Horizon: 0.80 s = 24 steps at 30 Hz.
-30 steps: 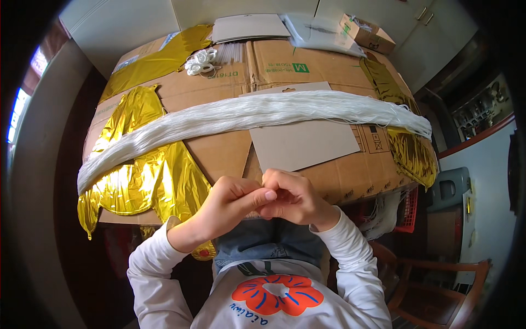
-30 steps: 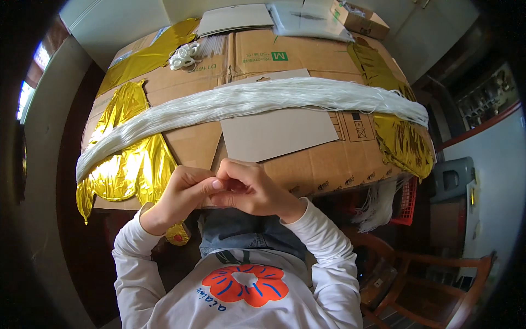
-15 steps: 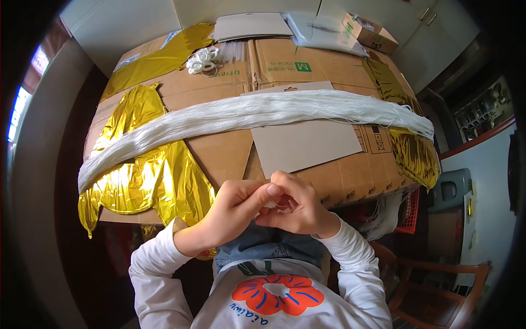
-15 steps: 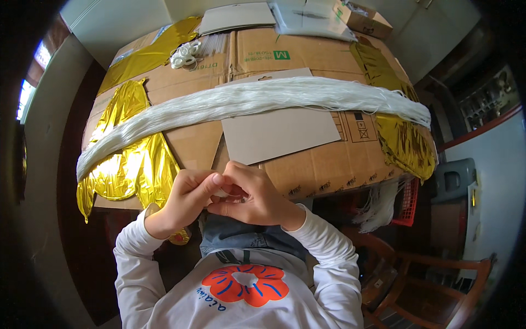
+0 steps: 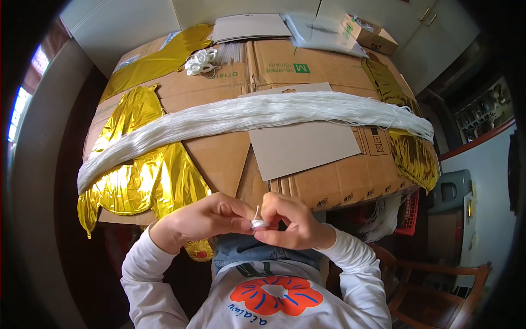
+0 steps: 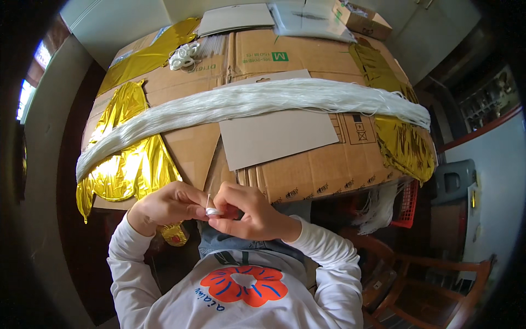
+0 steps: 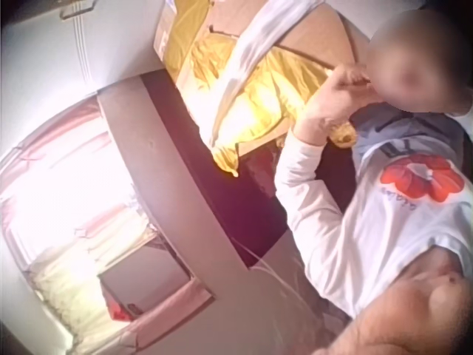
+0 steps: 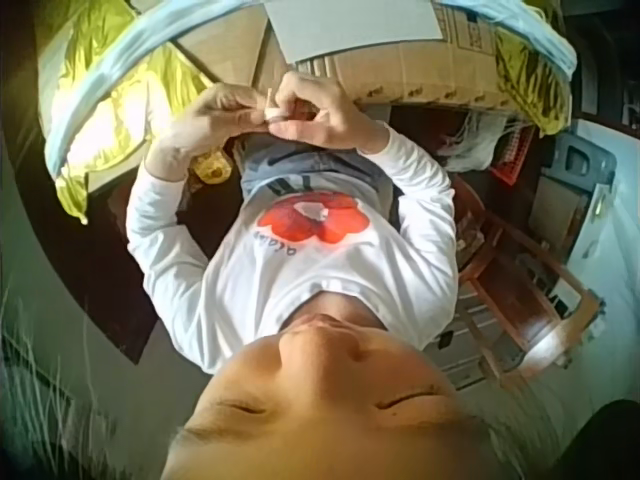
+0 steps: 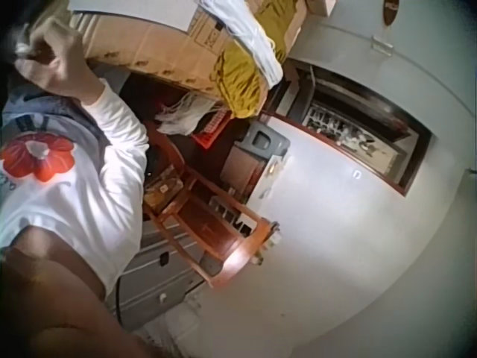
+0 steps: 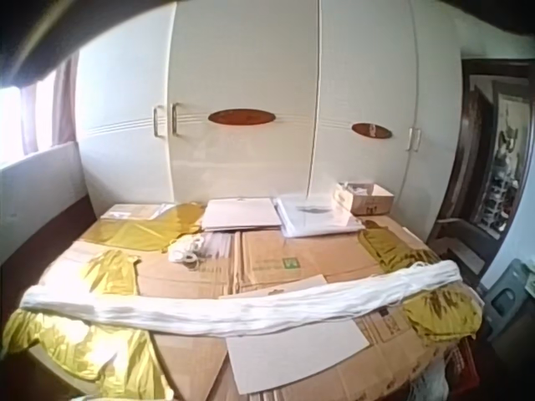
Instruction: The user is measuring and looping white string using a cardboard template as a guide on a packaging workbench.
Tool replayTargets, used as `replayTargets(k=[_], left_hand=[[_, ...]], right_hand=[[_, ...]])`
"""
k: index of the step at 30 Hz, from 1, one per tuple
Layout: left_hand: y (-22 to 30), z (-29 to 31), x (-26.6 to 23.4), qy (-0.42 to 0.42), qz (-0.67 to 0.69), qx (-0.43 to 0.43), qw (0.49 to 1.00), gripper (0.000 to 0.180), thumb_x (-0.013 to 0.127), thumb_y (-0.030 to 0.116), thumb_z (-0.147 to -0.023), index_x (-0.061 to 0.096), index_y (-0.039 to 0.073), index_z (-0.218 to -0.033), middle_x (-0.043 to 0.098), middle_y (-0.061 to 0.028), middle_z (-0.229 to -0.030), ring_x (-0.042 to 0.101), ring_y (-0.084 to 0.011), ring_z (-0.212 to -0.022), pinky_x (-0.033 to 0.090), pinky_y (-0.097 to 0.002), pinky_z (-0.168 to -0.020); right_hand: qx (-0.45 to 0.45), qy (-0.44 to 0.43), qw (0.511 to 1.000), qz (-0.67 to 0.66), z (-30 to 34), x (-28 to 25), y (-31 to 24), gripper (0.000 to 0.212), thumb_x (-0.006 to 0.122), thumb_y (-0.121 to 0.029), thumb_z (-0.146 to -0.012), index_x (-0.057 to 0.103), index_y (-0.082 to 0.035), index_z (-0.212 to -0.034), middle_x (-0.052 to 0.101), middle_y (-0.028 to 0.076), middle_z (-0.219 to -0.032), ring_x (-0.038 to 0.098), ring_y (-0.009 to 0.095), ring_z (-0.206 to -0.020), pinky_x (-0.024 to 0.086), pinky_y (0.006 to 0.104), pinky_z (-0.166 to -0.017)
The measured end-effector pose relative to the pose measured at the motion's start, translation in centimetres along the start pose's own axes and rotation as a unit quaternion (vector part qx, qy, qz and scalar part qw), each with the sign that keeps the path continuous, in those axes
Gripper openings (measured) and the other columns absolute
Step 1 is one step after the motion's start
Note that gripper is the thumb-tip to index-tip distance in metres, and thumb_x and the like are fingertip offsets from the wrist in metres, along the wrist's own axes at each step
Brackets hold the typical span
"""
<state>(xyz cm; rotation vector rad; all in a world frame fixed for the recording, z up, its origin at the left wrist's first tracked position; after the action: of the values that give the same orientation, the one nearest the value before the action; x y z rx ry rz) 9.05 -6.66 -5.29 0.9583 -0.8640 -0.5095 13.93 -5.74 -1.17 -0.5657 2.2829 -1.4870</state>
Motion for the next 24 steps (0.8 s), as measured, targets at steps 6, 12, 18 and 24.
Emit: replayTargets(k=[6, 12, 18, 24], left_hand=[[1.4, -0.5, 1.1, -0.017, -0.023, -0.048, 0.998, 0.016, 0.046, 0.006, -0.078, 0.054, -0.006, -0.086, 0.055, -0.0098, -0.080, 0.056, -0.0141, -0.070, 0.046, -0.0214, -0.061], [2.7, -1.6, 0.0, 0.080, -0.032, 0.024, 0.996, 0.015, 0.047, 0.007, -0.077, 0.054, -0.005, -0.083, 0.056, -0.0090, -0.078, 0.057, -0.0161, -0.069, 0.048, -0.0219, -0.058], [5.0, -1.4, -0.6, 0.117, -0.110, 0.099, 0.982, 0.015, 0.047, 0.005, -0.077, 0.054, -0.006, -0.086, 0.057, -0.0081, -0.079, 0.053, -0.0101, -0.074, 0.043, -0.0196, -0.066], [6.3, -1.2, -0.6, 0.125, -0.241, 0.091, 0.958, 0.015, 0.046, 0.004, -0.077, 0.053, -0.003, -0.088, 0.056, -0.0055, -0.075, 0.048, -0.0044, -0.070, 0.040, -0.0192, -0.063]], right_hand=[[0.015, -0.016, 0.996, -0.090, -0.1, -0.2, 0.8, 0.017, 0.060, -0.008, -0.065, 0.043, -0.004, -0.065, 0.038, 0.000, -0.059, 0.036, 0.007, -0.050, 0.029, 0.0195, -0.045], [-0.017, 0.021, 0.978, -0.205, -1.2, -2.0, 0.9, 0.017, 0.061, 0.000, -0.064, 0.044, -0.003, -0.066, 0.039, 0.000, -0.065, 0.037, 0.006, -0.056, 0.030, 0.0176, -0.050], [0.002, 0.003, 0.996, -0.092, -2.3, -3.1, 0.9, 0.021, 0.060, 0.003, -0.062, 0.044, -0.004, -0.074, 0.041, 0.001, -0.070, 0.039, 0.006, -0.060, 0.032, 0.0172, -0.050], [-0.113, 0.004, 0.985, 0.132, -3.0, -2.6, -2.8, 0.022, 0.060, 0.002, -0.061, 0.043, -0.005, -0.074, 0.041, 0.004, -0.078, 0.044, 0.011, -0.059, 0.037, 0.0227, -0.046]])
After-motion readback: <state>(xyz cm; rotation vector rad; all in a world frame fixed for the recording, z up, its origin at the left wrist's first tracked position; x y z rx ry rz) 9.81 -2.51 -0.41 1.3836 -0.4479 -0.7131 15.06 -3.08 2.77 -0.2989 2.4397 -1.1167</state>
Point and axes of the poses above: each hand's wrist, its own z-axis away from the middle knuckle, its own x-axis out of the palm, y = z × x, the point moved 10 cm from there along -z, towards the middle knuckle
